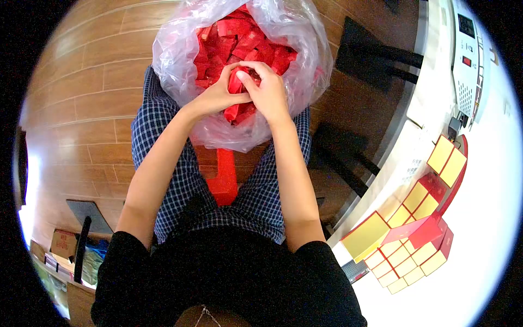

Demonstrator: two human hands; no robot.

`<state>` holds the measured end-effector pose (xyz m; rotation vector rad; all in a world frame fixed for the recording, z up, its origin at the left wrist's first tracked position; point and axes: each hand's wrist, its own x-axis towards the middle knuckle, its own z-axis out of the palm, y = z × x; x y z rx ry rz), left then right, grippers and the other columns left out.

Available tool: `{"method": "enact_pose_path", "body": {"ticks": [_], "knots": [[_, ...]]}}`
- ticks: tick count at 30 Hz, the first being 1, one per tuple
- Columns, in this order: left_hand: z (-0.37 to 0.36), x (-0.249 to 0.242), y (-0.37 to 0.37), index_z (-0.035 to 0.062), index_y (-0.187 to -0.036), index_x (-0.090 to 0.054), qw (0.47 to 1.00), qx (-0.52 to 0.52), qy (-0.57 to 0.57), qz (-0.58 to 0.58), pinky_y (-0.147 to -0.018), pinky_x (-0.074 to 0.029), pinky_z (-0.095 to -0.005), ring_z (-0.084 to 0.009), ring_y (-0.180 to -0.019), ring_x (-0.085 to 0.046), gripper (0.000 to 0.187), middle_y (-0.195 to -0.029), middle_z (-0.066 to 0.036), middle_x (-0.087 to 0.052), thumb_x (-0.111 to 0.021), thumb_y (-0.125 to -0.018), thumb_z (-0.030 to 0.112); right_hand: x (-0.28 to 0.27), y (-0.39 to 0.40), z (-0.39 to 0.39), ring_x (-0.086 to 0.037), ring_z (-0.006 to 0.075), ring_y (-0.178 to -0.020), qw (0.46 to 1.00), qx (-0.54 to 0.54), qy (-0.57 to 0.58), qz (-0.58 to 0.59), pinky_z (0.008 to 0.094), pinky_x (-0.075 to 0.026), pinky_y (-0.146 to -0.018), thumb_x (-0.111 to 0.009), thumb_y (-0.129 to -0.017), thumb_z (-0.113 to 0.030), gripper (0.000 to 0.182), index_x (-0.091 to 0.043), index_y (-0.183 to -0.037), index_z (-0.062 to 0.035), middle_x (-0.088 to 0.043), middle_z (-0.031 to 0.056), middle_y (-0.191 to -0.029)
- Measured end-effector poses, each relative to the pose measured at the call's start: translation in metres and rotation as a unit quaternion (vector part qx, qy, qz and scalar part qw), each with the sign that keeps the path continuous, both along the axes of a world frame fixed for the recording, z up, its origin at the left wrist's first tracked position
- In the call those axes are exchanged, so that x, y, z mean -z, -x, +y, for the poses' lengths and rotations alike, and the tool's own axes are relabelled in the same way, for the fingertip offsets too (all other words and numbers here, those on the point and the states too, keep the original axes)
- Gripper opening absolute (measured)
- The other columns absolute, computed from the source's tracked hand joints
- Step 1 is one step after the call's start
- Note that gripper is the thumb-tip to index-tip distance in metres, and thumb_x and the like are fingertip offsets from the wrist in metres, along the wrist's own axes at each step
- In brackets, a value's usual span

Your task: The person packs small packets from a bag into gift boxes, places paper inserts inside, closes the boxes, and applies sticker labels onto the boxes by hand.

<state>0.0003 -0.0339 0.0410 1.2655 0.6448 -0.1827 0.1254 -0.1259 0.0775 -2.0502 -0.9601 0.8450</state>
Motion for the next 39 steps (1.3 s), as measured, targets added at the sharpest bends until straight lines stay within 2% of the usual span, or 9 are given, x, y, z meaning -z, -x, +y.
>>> {"method": "enact_pose_path", "body": {"ticks": [5,9,15,17,21,27,33,37,39], "knots": [[-0.006,0.026,-0.002,0.0028,-0.144,-0.021,0.998,-0.06,-0.027,-0.01,-0.106,-0.036,-0.0375,-0.0326,-0.125,-0.048,0.101,-0.133,-0.026,-0.046,-0.079,-0.071,0.043,0.019,-0.009,0.002,-0.067,0.0272,-0.094,0.997,0.045,0.026,-0.061,0.0345,-0.052,-0.079,-0.054,-0.095,-0.021,0.024,-0.066,-0.109,-0.0046,-0.069,0.017,-0.098],[0.0,0.018,-0.004,0.0025,-0.144,-0.019,0.977,-0.199,-0.063,0.054,-0.104,-0.038,-0.0387,-0.0346,-0.123,-0.05,0.1,-0.13,-0.028,-0.049,-0.077,-0.074,0.044,0.121,-0.045,-0.023,-0.058,0.0261,-0.113,0.939,0.259,0.034,0.222,0.0353,-0.046,-0.094,-0.049,-0.097,-0.023,0.04,-0.05,-0.131,-0.0012,-0.059,0.0173,-0.126],[0.0,0.029,-0.005,0.0007,-0.144,-0.016,0.966,-0.224,-0.089,0.096,-0.104,-0.038,-0.0399,-0.0372,-0.125,-0.048,0.099,-0.133,-0.03,-0.046,-0.072,-0.077,0.048,0.175,-0.075,-0.074,-0.041,0.0344,-0.131,0.949,0.278,0.065,0.134,0.0391,-0.028,-0.111,-0.067,-0.077,-0.01,0.073,-0.034,-0.141,0.0012,-0.045,0.0247,-0.138],[0.0,0.024,-0.006,0.0007,-0.144,-0.016,0.966,-0.223,-0.074,0.104,-0.104,-0.037,-0.0398,-0.0376,-0.125,-0.048,0.099,-0.133,-0.03,-0.045,-0.072,-0.078,0.049,0.177,-0.067,-0.085,-0.042,0.0382,-0.129,0.947,0.098,0.237,-0.194,0.042,-0.028,-0.112,-0.07,-0.075,-0.014,0.078,-0.033,-0.141,0.0017,-0.049,0.0257,-0.132],[-0.003,0.027,-0.009,0.0018,-0.145,-0.017,0.967,-0.228,-0.046,0.101,-0.104,-0.037,-0.039,-0.0373,-0.125,-0.047,0.098,-0.134,-0.03,-0.045,-0.071,-0.078,0.05,0.177,-0.058,-0.071,-0.044,0.04,-0.126,0.907,-0.075,0.235,-0.341,0.0443,-0.029,-0.111,-0.07,-0.076,-0.021,0.08,-0.03,-0.142,-0.0001,-0.053,0.0252,-0.127],[-0.006,0.034,-0.009,0.0025,-0.144,-0.019,0.966,-0.23,-0.048,0.105,-0.104,-0.038,-0.0381,-0.0345,-0.124,-0.049,0.094,-0.133,-0.028,-0.047,-0.07,-0.079,0.049,0.165,-0.076,-0.026,-0.055,0.0279,-0.114,0.981,0.143,0.123,0.036,0.0381,-0.042,-0.099,-0.058,-0.082,-0.025,0.06,-0.044,-0.136,-0.0002,-0.055,0.0184,-0.129],[-0.003,0.005,-0.018,0.0015,-0.142,-0.022,0.944,-0.301,0.099,0.091,-0.097,-0.043,-0.0321,-0.0223,-0.113,-0.054,0.082,-0.124,-0.017,-0.053,-0.069,-0.086,0.037,0.07,-0.062,-0.006,-0.064,0.028,-0.096,0.762,0.173,-0.117,0.613,0.0385,-0.049,-0.089,-0.033,-0.083,-0.039,0.064,-0.054,-0.124,0.0055,-0.064,0.021,-0.113],[-0.014,0.021,-0.02,0.0003,-0.143,-0.022,0.967,-0.243,0.076,-0.001,-0.102,-0.04,-0.0333,-0.0213,-0.119,-0.049,0.086,-0.13,-0.016,-0.049,-0.071,-0.084,0.04,0.058,-0.007,0.013,-0.063,0.0189,-0.081,0.827,0.415,-0.009,0.378,0.0318,-0.05,-0.074,-0.042,-0.088,-0.041,0.047,-0.065,-0.101,-0.0018,-0.068,0.0112,-0.093],[-0.014,0.024,-0.019,0.0004,-0.143,-0.021,0.971,-0.222,0.087,0.015,-0.103,-0.038,-0.0339,-0.0231,-0.122,-0.047,0.089,-0.132,-0.018,-0.047,-0.073,-0.083,0.039,0.083,-0.005,0.004,-0.061,0.0178,-0.079,0.937,0.294,-0.063,0.175,0.0304,-0.047,-0.076,-0.045,-0.093,-0.02,0.029,-0.066,-0.093,0.0,-0.067,0.0086,-0.086]]}}
